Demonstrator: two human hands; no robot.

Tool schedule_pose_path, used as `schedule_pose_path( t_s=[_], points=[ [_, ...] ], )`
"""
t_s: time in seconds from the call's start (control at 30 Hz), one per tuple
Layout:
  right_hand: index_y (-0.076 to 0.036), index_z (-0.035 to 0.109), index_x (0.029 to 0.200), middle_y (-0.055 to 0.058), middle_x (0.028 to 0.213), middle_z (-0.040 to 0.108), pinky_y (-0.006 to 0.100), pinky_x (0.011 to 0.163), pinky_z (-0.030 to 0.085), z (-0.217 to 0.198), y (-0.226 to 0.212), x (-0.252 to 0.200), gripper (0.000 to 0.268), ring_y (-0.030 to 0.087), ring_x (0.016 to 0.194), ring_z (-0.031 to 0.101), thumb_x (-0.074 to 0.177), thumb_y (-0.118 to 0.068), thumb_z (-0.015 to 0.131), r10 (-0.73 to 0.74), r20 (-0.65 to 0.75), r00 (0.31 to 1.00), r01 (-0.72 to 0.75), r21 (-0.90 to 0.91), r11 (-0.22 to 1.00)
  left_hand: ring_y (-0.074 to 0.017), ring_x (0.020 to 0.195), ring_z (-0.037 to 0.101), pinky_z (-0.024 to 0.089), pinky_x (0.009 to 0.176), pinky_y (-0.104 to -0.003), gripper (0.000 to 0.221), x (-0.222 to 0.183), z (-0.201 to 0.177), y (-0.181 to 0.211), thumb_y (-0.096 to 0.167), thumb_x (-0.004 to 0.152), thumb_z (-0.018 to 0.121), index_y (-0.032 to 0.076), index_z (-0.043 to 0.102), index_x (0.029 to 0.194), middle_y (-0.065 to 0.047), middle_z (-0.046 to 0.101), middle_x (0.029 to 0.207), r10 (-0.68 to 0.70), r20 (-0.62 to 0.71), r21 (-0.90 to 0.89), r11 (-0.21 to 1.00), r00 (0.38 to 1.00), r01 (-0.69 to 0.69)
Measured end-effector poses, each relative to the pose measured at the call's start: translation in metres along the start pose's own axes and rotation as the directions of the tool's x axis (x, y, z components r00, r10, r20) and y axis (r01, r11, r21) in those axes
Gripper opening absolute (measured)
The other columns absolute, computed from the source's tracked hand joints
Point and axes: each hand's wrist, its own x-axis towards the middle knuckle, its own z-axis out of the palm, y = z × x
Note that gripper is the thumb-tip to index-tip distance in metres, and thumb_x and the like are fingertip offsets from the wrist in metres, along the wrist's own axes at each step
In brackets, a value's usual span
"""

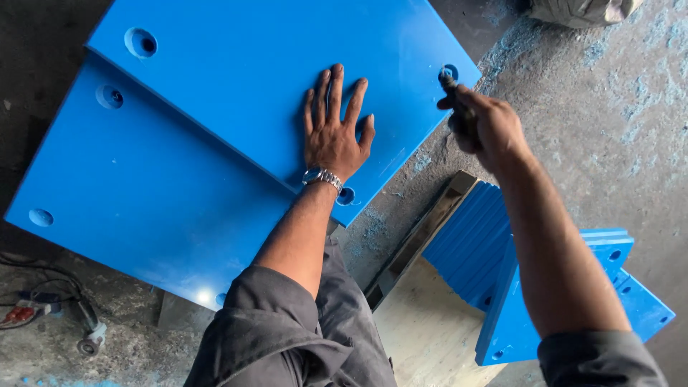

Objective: Deburring the circular edges of blue plastic industrial plates using a handheld deburring tool.

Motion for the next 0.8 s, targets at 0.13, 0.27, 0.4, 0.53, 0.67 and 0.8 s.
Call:
schedule_pose_path(
  t_s=[0.13, 0.27, 0.4, 0.53, 0.67, 0.8],
  points=[
    [-0.014, 0.075, 0.118, -0.002, 0.068, 0.059, 0.027, 0.043, 0.036, 0.059, 0.037, -0.067, 0.035, 0.008, 0.052, 0.048, 0.101, -0.039, 0.057, 0.023, 0.028, 0.999, -0.012, -0.341, 0.940, -0.0267, 0.159, 0.021, 0.017, 0.131, -0.051, 0.055, -0.003, 0.007, -0.011, 0.039, 0.109, 0.047, 0.029, 0.035, 0.161, -0.007, 0.019, 0.171, -0.006, -0.024, -0.027, 1.000, 1.000, 0.005],
    [-0.018, 0.071, 0.117, 0.000, 0.082, 0.071, 0.034, 0.059, 0.056, 0.081, 0.072, -0.093, 0.026, 0.016, 0.073, 0.069, 0.097, -0.034, 0.066, -0.469, 0.379, 0.798, 0.594, -0.631, 0.500, -0.0242, 0.162, 0.020, 0.019, 0.135, -0.049, 0.052, -0.021, 0.012, -0.045, 0.033, 0.113, 0.047, 0.025, 0.036, 0.163, -0.005, 0.020, 0.174, 0.175, -0.028, -0.146, 0.973, 0.984, -0.177],
    [-0.024, 0.074, 0.111, 0.001, 0.088, 0.069, 0.040, 0.055, 0.056, 0.105, 0.066, -0.096, 0.022, 0.024, 0.068, 0.069, 0.092, -0.034, 0.071, -0.487, 0.509, 0.710, 0.594, -0.804, 0.025, -0.0250, 0.160, 0.021, 0.020, 0.133, -0.050, 0.050, -0.043, -0.001, -0.054, 0.034, 0.115, 0.044, 0.029, 0.036, 0.164, -0.005, 0.019, 0.173, 0.165, -0.024, -0.051, 0.985, 0.986, -0.166],
    [-0.023, 0.073, 0.117, 0.003, 0.090, 0.066, 0.037, 0.050, 0.055, 0.116, 0.055, -0.086, 0.023, 0.021, 0.064, 0.067, 0.097, -0.033, 0.068, -0.449, 0.563, 0.694, 0.546, -0.818, -0.181, -0.0281, 0.157, 0.021, 0.019, 0.130, -0.054, 0.051, -0.051, -0.015, -0.042, 0.038, 0.112, 0.041, 0.031, 0.035, 0.162, -0.007, 0.018, 0.169, 0.019, -0.064, 0.032, 0.999, 0.998, -0.017],
    [-0.021, 0.072, 0.113, 0.004, 0.090, 0.064, 0.037, 0.048, 0.054, 0.119, 0.047, -0.088, 0.025, 0.022, 0.065, 0.066, 0.096, -0.037, 0.067, -0.413, 0.606, 0.680, 0.528, -0.795, -0.297, -0.0276, 0.159, 0.020, 0.017, 0.131, -0.053, 0.050, -0.051, -0.013, -0.041, 0.040, 0.114, 0.038, 0.032, 0.031, 0.163, -0.007, 0.016, 0.171, -0.010, -0.012, 0.024, 1.000, 1.000, 0.011],
    [-0.015, 0.070, 0.112, 0.006, 0.088, 0.067, 0.041, 0.051, 0.055, 0.117, 0.062, -0.093, 0.026, 0.027, 0.065, 0.067, 0.098, -0.035, 0.064, -0.372, 0.572, 0.731, 0.492, -0.820, -0.293, -0.0282, 0.159, 0.019, 0.017, 0.131, -0.054, 0.049, -0.051, -0.004, -0.047, 0.039, 0.115, 0.039, 0.034, 0.031, 0.163, -0.007, 0.015, 0.171, 0.009, -0.020, 0.032, 0.999, 1.000, -0.009]
  ],
)
